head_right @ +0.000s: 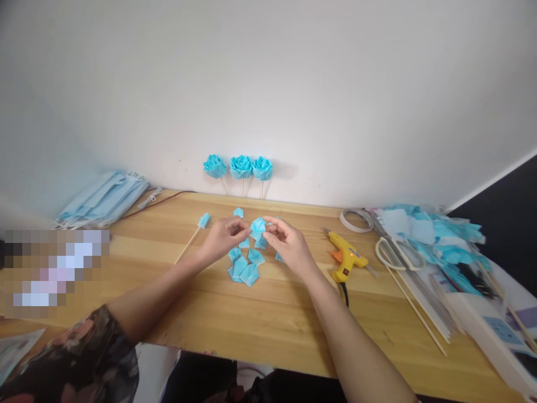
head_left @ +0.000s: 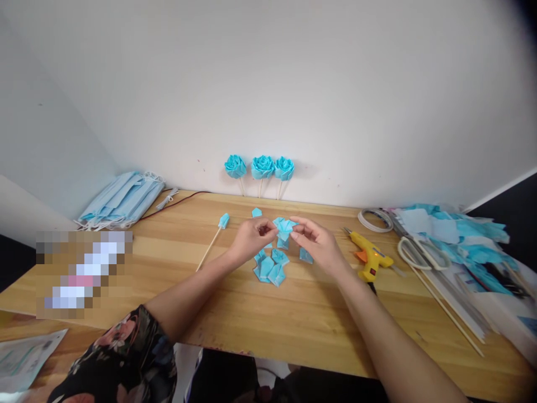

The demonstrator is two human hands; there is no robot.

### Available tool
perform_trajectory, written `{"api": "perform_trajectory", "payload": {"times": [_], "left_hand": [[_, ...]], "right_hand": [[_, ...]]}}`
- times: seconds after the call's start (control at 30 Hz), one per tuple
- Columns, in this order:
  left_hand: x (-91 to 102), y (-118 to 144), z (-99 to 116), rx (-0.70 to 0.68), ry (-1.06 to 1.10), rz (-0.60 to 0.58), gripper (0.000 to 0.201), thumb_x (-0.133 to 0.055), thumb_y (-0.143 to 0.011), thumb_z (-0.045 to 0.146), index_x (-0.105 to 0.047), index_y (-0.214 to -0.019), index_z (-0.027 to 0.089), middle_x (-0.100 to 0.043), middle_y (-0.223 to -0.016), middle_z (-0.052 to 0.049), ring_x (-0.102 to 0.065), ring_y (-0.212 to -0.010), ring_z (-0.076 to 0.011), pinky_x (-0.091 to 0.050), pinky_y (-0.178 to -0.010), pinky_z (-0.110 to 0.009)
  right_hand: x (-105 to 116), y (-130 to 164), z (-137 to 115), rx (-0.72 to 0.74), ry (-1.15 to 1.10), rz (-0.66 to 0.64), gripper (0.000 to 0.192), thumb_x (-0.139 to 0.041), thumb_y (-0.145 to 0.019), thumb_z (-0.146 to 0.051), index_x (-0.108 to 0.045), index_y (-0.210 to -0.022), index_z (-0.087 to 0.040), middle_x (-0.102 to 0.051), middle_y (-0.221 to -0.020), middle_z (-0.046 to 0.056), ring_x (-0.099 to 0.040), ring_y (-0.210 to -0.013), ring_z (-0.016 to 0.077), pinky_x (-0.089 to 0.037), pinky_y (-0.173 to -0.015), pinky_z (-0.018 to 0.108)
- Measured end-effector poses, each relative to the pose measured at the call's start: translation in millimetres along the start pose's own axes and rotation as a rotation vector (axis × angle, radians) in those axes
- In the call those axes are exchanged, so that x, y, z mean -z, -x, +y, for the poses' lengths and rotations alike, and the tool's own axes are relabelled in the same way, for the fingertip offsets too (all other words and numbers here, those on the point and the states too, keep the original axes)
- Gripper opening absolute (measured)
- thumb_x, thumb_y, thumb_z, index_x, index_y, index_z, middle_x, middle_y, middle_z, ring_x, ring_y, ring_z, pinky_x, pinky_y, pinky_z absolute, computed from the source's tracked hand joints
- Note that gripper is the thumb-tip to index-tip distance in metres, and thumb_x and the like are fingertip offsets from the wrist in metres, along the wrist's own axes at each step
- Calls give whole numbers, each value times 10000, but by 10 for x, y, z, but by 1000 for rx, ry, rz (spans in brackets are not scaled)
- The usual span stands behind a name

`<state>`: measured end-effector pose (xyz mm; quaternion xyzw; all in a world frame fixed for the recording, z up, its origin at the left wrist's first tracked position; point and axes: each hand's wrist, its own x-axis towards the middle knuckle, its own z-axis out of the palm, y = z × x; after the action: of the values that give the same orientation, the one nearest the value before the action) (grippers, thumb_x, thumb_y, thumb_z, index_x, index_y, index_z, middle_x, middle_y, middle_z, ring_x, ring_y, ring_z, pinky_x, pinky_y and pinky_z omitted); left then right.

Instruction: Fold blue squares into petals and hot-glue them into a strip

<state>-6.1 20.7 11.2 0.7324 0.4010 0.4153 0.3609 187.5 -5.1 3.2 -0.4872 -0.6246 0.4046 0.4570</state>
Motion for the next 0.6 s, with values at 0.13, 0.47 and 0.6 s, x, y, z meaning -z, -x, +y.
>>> {"api": "perform_trajectory", "payload": {"times": [0.13,0.47,0.6], "left_hand": [[2,-3,-16,-40,-10,-32,170,-561,-786,250,-618,-665,145,-593,-656,-8,-498,-605,-105,-376,-560,-213],[263,-159,-136,107,-15,243,373,-438,-890,441,-680,-878,157,-629,-718,-11,-519,-624,-115,-406,-605,-218],[323,-210,-239,92,24,295,359,-426,-894,393,-665,-1019,155,-616,-704,-15,-544,-650,-123,-421,-624,-219]], "right_hand": [[-36,-2,2,34,41,27,370,-606,-791,-316,-624,-1141,-197,-634,-783,1,-590,-692,131,-475,-648,252],[113,-49,88,57,134,162,385,-595,-796,-334,-591,-1159,-207,-607,-819,6,-566,-700,136,-452,-608,248],[67,-176,75,48,291,131,380,-584,-793,-303,-577,-1160,-204,-671,-818,13,-602,-699,149,-476,-670,283]]}}
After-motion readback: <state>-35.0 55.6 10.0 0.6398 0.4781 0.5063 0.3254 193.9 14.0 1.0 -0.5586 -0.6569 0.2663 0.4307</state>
